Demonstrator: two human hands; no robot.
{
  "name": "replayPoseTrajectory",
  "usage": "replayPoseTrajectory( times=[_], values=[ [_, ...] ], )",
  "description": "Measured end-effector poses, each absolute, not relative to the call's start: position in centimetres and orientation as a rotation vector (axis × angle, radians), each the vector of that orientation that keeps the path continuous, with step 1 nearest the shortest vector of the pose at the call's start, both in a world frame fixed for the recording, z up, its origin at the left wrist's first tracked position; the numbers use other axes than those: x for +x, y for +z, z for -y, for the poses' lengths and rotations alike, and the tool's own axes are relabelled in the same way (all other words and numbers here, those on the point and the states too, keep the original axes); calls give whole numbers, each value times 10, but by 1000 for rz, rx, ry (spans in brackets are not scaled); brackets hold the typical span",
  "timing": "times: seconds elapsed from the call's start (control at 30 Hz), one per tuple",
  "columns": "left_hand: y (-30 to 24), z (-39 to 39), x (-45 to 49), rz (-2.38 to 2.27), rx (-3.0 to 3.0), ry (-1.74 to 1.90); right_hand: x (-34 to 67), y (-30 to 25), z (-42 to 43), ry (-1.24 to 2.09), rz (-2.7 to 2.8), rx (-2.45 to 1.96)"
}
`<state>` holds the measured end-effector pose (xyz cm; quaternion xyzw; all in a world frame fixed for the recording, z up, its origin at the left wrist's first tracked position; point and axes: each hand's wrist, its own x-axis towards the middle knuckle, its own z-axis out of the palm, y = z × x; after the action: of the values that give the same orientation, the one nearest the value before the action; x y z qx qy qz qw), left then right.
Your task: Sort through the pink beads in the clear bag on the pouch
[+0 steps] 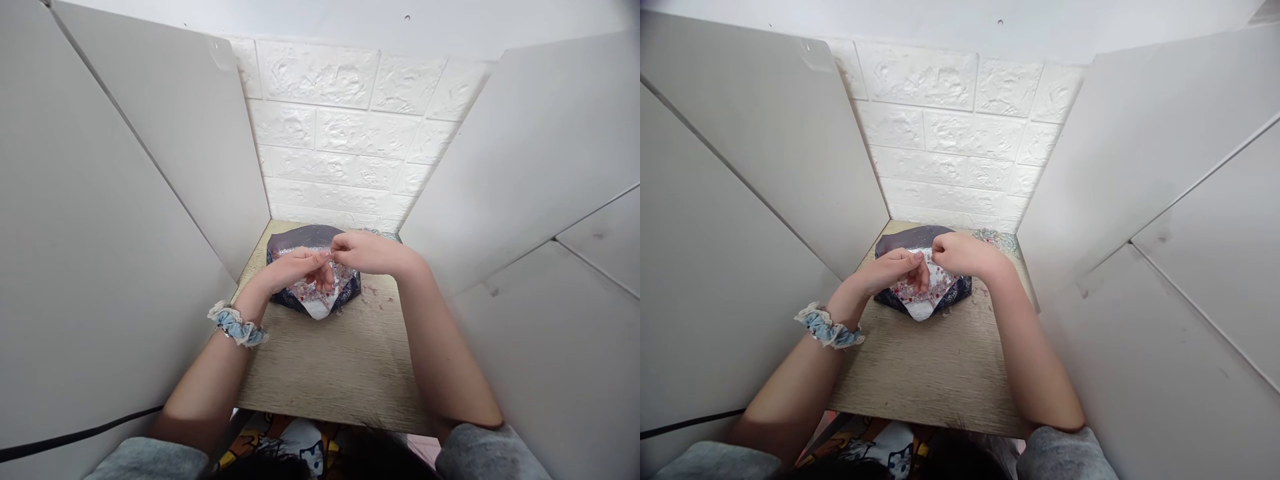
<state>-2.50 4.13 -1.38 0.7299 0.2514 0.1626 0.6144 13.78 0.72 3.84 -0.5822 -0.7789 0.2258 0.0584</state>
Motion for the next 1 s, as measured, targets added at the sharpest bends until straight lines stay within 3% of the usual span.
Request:
replayPoseTrajectory(
  times=[0.27,0.43,0.7,0.9,1.0],
  values=[
    [-16,-44,-23,-650,1730,430,143,40,-5,702,2333,-1796],
    [-17,-47,-20,-823,1764,654,140,39,-5,718,2359,-1715],
    [-17,-48,-17,-827,1599,796,129,33,-8,502,2264,-1535],
    [-21,-52,-18,-875,1524,898,118,28,-12,97,2021,-1579],
    [-20,-54,-19,-993,1534,1038,100,35,5,168,1997,-1466]
  ],
)
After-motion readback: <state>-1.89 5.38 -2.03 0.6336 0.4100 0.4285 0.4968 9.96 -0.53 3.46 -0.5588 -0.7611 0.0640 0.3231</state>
